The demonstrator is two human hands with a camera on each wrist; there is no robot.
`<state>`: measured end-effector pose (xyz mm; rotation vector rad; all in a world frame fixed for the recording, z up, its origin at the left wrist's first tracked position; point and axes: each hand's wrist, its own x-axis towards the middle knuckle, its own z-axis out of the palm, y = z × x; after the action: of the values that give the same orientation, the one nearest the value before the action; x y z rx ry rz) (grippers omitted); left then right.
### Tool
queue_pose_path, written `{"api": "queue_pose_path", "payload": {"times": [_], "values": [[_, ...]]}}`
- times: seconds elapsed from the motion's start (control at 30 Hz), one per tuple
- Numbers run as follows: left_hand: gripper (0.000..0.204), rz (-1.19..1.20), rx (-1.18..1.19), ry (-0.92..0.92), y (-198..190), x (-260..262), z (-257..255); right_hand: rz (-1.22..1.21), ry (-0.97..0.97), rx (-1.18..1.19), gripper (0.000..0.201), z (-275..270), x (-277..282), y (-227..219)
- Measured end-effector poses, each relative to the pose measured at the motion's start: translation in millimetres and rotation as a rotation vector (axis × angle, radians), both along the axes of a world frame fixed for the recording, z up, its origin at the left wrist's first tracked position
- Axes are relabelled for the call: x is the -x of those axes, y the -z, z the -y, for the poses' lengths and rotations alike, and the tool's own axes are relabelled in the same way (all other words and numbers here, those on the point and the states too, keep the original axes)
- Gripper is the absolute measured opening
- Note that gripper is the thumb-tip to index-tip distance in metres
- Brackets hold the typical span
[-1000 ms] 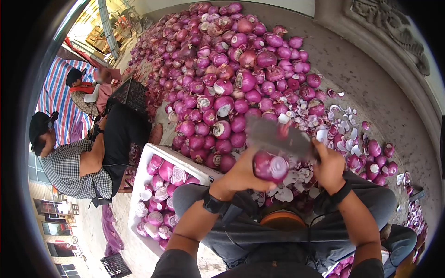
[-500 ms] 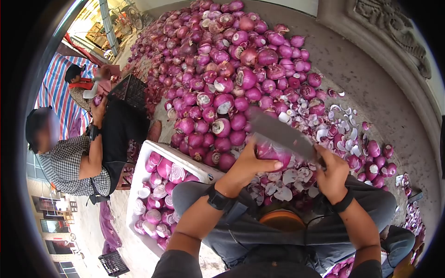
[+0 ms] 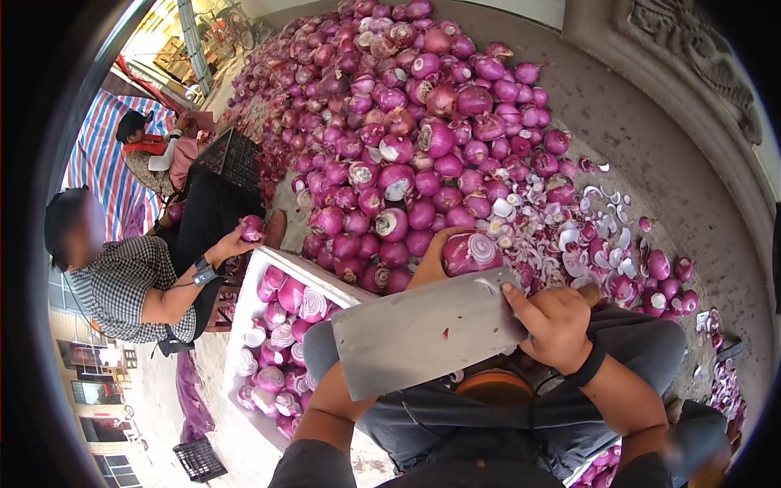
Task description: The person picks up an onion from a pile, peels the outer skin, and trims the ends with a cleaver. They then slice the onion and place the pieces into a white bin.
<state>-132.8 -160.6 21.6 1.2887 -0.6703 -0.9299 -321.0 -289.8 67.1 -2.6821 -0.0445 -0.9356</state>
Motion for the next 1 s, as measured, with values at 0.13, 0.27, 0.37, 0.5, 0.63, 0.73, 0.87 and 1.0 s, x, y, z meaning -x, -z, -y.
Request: {"api": "queue_pose_path", "payload": {"times": [0.13,0.27,0.37,0.5,0.63,0.73,0.87,1.0], "values": [[0.087,0.029,-0.027,0.000,-18,1,-3,0.001,-0.012,0.034,0.065,0,-4,2],[0.083,0.189,-0.085,-0.025,-27,2,-3,-0.011,-0.026,0.050,0.062,1,-6,1],[0.081,0.186,-0.070,-0.014,-25,1,-5,-0.012,-0.031,0.050,0.059,3,-6,6],[0.079,0.128,-0.104,0.009,-19,-1,-5,-0.019,-0.013,0.065,0.059,4,-6,12],[0.079,0.063,-0.089,0.021,-4,-4,-8,-0.074,0.054,0.070,0.058,13,-1,9],[0.068,-0.027,-0.025,0.045,65,-32,-18,-0.085,0.150,-0.039,0.059,24,-1,19],[0.088,-0.045,0.053,0.251,-57,23,-13,-0.343,0.471,-0.318,0.044,45,-1,53],[0.087,-0.128,-0.019,0.204,-61,26,-9,-0.549,0.719,-0.668,0.030,51,12,82]]}}
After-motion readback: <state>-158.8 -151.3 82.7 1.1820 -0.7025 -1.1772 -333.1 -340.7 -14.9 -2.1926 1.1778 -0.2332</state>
